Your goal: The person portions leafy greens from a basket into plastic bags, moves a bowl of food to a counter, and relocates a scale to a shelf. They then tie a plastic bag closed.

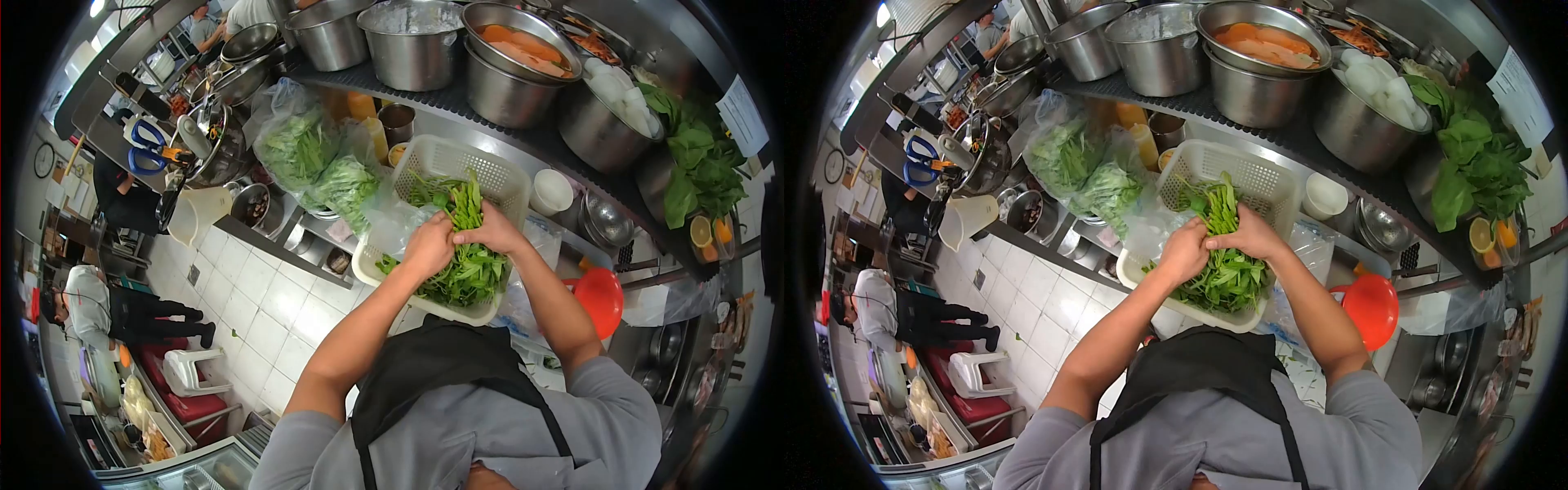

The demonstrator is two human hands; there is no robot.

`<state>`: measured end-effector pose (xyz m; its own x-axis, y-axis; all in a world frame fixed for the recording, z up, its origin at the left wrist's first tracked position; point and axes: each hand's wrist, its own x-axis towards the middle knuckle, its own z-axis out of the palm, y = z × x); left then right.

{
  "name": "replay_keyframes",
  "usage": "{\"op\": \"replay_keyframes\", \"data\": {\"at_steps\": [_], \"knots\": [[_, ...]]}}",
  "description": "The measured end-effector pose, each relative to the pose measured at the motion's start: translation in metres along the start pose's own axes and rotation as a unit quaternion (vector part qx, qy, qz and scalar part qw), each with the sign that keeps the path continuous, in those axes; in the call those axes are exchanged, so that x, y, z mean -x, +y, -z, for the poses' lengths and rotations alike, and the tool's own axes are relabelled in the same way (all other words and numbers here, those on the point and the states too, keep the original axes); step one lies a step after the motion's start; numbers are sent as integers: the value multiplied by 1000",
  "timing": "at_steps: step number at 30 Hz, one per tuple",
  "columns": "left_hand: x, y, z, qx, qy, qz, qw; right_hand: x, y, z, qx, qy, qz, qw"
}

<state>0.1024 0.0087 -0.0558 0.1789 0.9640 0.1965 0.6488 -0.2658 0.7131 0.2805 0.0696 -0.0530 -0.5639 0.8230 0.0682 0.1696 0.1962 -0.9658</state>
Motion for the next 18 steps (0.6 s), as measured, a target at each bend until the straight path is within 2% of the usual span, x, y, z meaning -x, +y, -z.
{"op": "replay_keyframes", "data": {"at_steps": [3,4,7,9,10,13,16,18], "knots": [[0,3,16,6,-50,-23,998,5,11,-3,-141,-8,-27,990],[-2,7,21,1,-70,-28,997,6,14,-4,-134,11,-11,991],[5,23,28,72,20,-35,997,11,14,-6,-150,81,21,985],[8,35,42,47,53,76,995,12,10,-1,-209,146,26,967],[10,36,48,35,66,131,988,14,15,7,-210,141,17,967],[4,24,76,-67,69,147,984,17,26,17,-180,146,20,973],[-1,21,97,-136,211,146,957,23,27,13,-155,162,15,974],[-2,31,101,-88,279,140,946,25,29,11,-157,170,12,973]]}}
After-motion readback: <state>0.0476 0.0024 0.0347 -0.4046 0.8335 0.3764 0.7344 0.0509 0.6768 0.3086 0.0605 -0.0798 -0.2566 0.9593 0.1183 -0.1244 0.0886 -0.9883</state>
